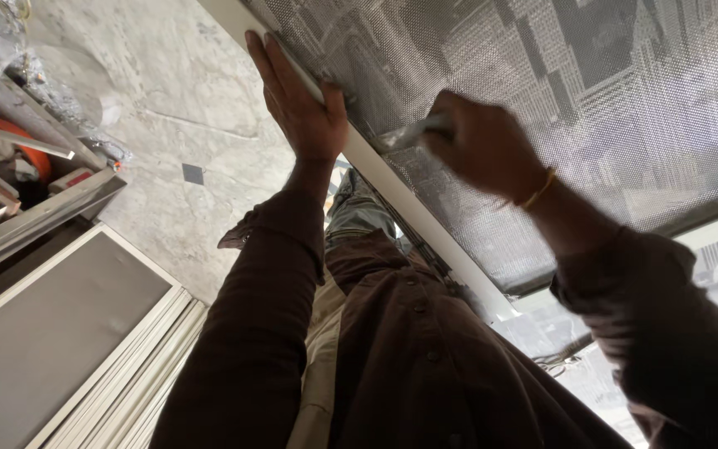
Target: The person works on a framed window screen laid on the workshop floor, pressing the mesh and frame edges by hand and trimming the excess mesh along the frame with a knife. They reposition the frame, cut away a strip of surplus mesh, and continue trimming the mesh flush along other frame sides.
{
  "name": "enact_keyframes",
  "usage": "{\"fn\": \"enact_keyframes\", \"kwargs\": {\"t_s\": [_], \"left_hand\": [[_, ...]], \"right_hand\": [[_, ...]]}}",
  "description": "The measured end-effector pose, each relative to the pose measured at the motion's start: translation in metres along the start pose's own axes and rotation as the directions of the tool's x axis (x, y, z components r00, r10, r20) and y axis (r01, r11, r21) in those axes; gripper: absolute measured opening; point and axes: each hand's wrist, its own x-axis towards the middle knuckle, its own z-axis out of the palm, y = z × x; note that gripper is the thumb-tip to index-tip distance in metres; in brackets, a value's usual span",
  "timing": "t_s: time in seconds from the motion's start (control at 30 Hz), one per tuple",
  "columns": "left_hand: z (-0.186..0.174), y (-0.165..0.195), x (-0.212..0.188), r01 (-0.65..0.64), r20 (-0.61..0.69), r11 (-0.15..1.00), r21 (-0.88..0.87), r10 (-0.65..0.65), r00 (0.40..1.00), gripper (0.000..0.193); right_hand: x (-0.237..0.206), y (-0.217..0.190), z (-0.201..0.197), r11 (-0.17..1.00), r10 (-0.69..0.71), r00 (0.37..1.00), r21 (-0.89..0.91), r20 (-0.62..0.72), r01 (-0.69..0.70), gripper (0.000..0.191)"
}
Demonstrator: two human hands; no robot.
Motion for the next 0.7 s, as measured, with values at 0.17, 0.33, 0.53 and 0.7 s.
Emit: {"fn": "enact_keyframes", "kwargs": {"t_s": [0.17, 0.33, 0.53, 0.7], "left_hand": [[-0.002, -0.004, -0.001, 0.029, 0.025, 0.999, -0.031, -0.028, 0.999, 0.077], [0.002, -0.009, 0.0, -0.009, 0.0, 1.0, 0.018, 0.009, 1.0, 0.077], [0.001, -0.011, -0.003, 0.005, 0.003, 1.0, 0.02, -0.005, 1.0, 0.076], [-0.001, -0.012, -0.001, -0.036, -0.024, 0.999, -0.007, 0.036, 0.999, 0.077]], "right_hand": [[0.003, 0.063, -0.01, 0.96, 0.034, 0.976, 0.264, 0.213, -0.091, 0.02], [-0.037, 0.018, 0.039, 0.996, -0.073, 0.99, -0.05, -0.122, 0.067, 0.027], [-0.031, 0.029, -0.011, 0.995, 0.005, 0.994, 0.094, 0.112, -0.016, 0.023], [-0.066, 0.008, 0.032, 1.0, -0.017, 0.995, -0.011, -0.1, 0.015, 0.021]]}}
